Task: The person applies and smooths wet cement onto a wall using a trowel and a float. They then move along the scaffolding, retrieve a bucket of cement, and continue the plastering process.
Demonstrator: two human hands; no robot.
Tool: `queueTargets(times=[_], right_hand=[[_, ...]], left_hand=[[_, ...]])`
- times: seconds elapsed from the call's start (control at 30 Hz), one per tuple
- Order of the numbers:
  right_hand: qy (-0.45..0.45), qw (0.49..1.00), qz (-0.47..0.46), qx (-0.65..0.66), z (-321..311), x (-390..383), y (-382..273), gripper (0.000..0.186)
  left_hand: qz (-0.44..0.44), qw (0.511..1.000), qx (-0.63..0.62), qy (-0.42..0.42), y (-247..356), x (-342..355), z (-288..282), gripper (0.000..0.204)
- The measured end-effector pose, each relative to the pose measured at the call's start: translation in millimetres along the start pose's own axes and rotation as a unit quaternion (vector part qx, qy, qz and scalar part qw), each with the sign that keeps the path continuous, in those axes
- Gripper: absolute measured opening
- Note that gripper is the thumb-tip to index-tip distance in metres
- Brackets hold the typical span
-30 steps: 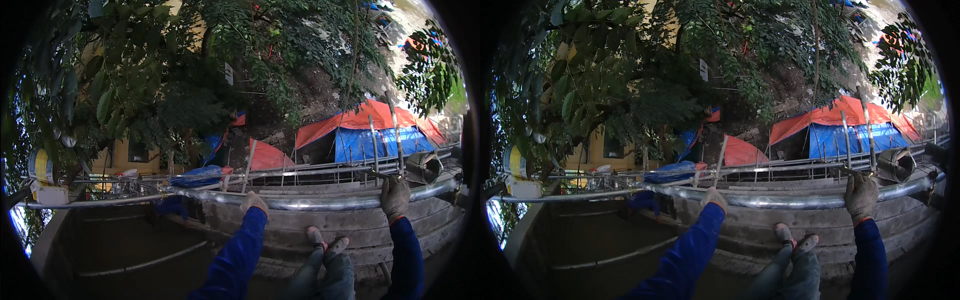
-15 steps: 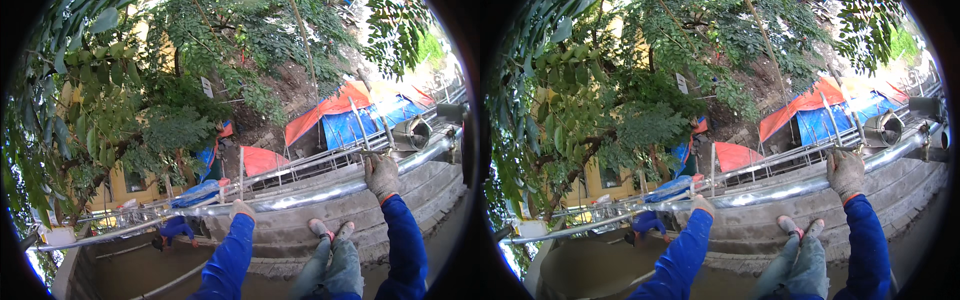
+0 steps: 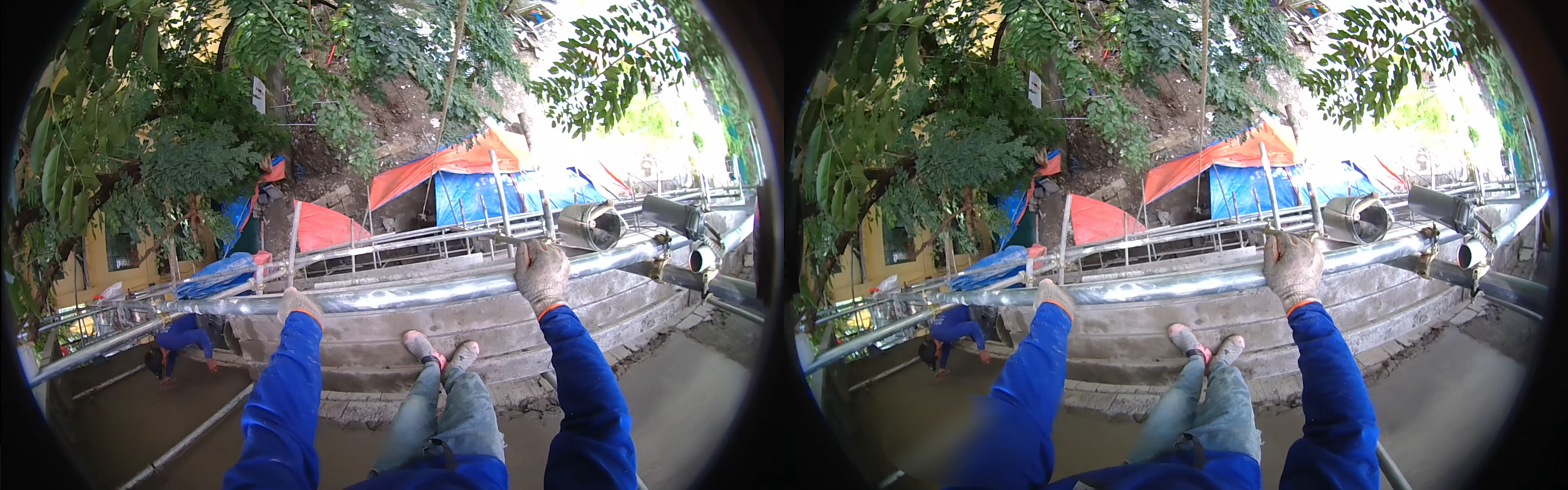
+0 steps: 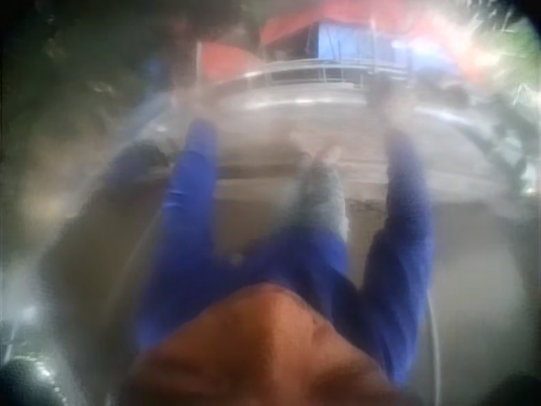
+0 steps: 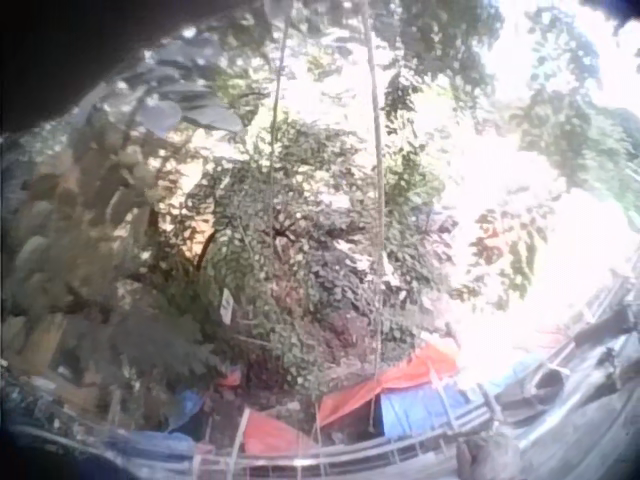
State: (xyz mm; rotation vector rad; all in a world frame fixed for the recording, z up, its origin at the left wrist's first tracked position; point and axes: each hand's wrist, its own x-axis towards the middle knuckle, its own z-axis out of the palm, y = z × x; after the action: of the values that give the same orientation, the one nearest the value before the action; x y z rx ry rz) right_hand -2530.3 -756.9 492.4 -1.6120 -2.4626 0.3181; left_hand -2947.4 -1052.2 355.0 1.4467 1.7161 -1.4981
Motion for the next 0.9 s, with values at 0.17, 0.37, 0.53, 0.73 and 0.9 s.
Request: queueTargets(times=[0.17, 0.37, 0.53, 0.73, 0.9], right_hand=[[-0.029, 0.999, 0.012, -0.039, 8.7, 0.1, 3.8, 0.029], [-0.047, 0.997, 0.025, -0.064, 6.5, -0.8, -0.9, 0.030], [-0.067, 0.996, 0.030, -0.056, 8.7, 1.0, 3.9, 0.032], [-0.079, 0.994, 0.043, -0.064, 12.0, 2.5, 1.5, 0.035], [-0.099, 0.991, 0.051, -0.067, 8.2, 2.8, 2.0, 0.035]], left_hand=[[-0.022, 1.000, -0.011, -0.004, -3.0, 2.4, 0.4, 0.024], [-0.028, 0.999, -0.012, -0.034, -1.6, -6.2, -8.4, 0.043], [-0.045, 0.999, 0.009, -0.011, -0.8, 0.5, 2.3, 0.039], [0.016, 0.999, 0.034, 0.014, -3.5, 19.9, 36.4, 0.029], [0.009, 0.999, 0.035, 0.004, 0.4, 18.2, 27.1, 0.038]])
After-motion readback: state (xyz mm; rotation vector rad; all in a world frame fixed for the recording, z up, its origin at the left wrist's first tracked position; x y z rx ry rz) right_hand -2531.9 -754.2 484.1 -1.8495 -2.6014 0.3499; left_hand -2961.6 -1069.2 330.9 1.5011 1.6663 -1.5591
